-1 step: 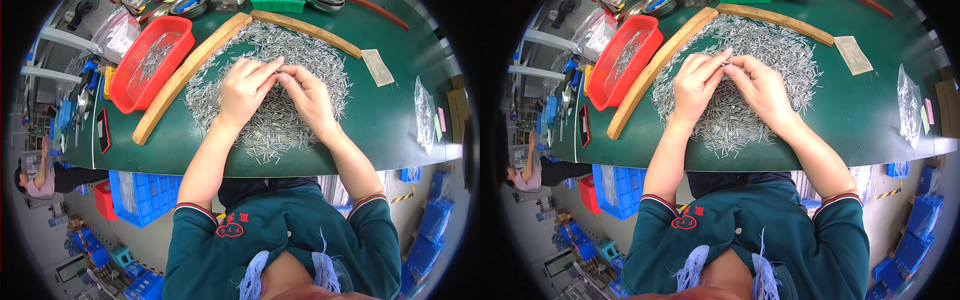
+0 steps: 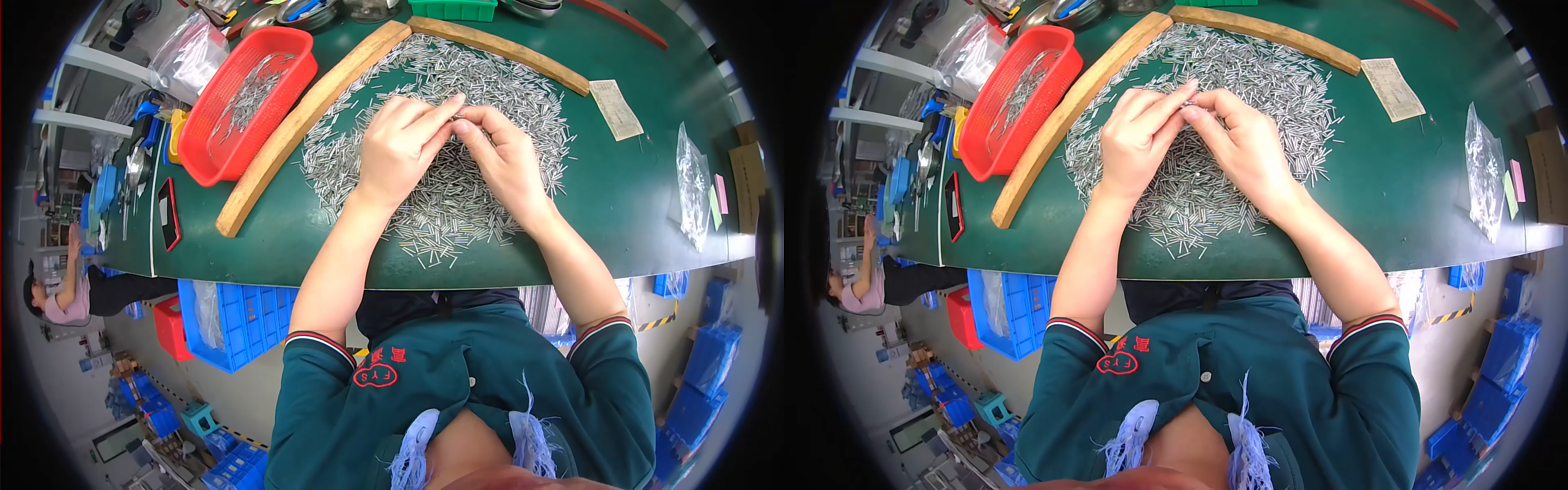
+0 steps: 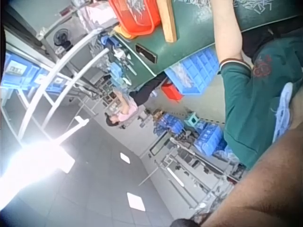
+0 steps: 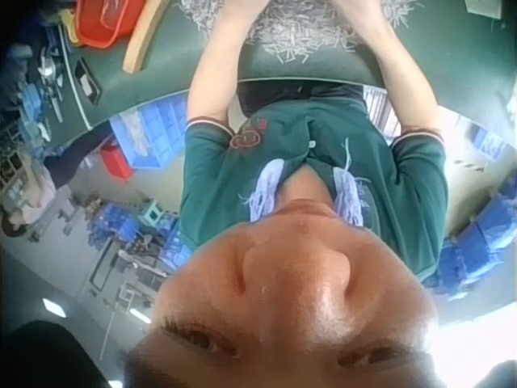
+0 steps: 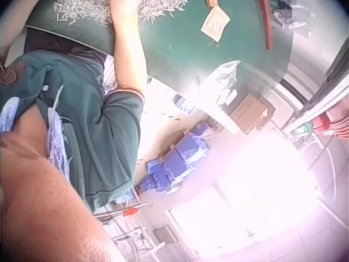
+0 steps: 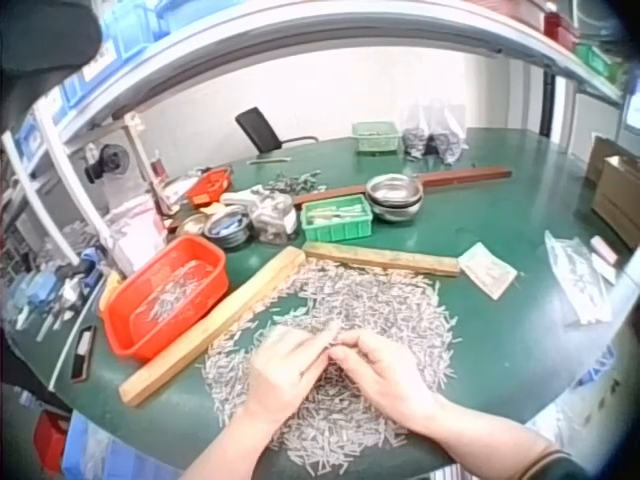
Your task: Sorting small metal pins or needles from a pile on a workbench into a tray.
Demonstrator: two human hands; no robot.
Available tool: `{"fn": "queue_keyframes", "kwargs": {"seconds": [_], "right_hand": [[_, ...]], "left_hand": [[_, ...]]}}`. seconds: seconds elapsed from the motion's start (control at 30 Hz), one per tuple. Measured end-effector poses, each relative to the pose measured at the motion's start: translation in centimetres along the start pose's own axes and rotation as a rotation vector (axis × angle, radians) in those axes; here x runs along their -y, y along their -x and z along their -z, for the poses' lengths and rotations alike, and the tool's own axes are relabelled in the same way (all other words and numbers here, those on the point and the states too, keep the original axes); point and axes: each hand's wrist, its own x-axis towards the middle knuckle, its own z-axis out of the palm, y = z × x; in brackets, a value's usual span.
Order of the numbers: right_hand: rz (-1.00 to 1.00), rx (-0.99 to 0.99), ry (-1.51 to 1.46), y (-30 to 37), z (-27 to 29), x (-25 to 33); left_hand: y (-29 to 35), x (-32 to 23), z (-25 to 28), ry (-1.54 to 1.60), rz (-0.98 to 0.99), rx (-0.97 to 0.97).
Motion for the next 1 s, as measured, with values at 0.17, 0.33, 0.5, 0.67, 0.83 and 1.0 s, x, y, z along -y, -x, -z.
{"fn": "queue_keyframes", "kwargs": {"seconds": [0.17, 0.33, 0.5, 0.67, 0.83, 1.0], "right_hand": [[0.003, -0.001, 0.052, -0.2, 0.0, 0.0], [-0.189, 0.084, -0.285, -0.6, 0.5, -0.3], [-0.560, 0.195, -0.871, -1.0, 1.3, -0.1], [-0.866, 0.366, -1.429, -1.2, 1.5, -1.5], [-0.885, 0.405, -1.591, -1.3, 1.4, -1.7], [-0.853, 0.449, -1.627, -1.2, 1.2, -1.8]], "left_hand": [[-0.1, -0.2, -0.1, -0.105, -0.106, 0.014], [-0.1, -0.2, -0.4, -0.128, -0.124, -0.007], [0.0, -0.8, -0.4, 0.010, 0.016, 0.006], [0.1, -0.8, -0.5, 0.149, 0.096, 0.012], [0.2, -0.9, -0.5, 0.173, 0.124, 0.020], [0.2, -0.8, -0.5, 0.204, 0.117, -0.007]]}}
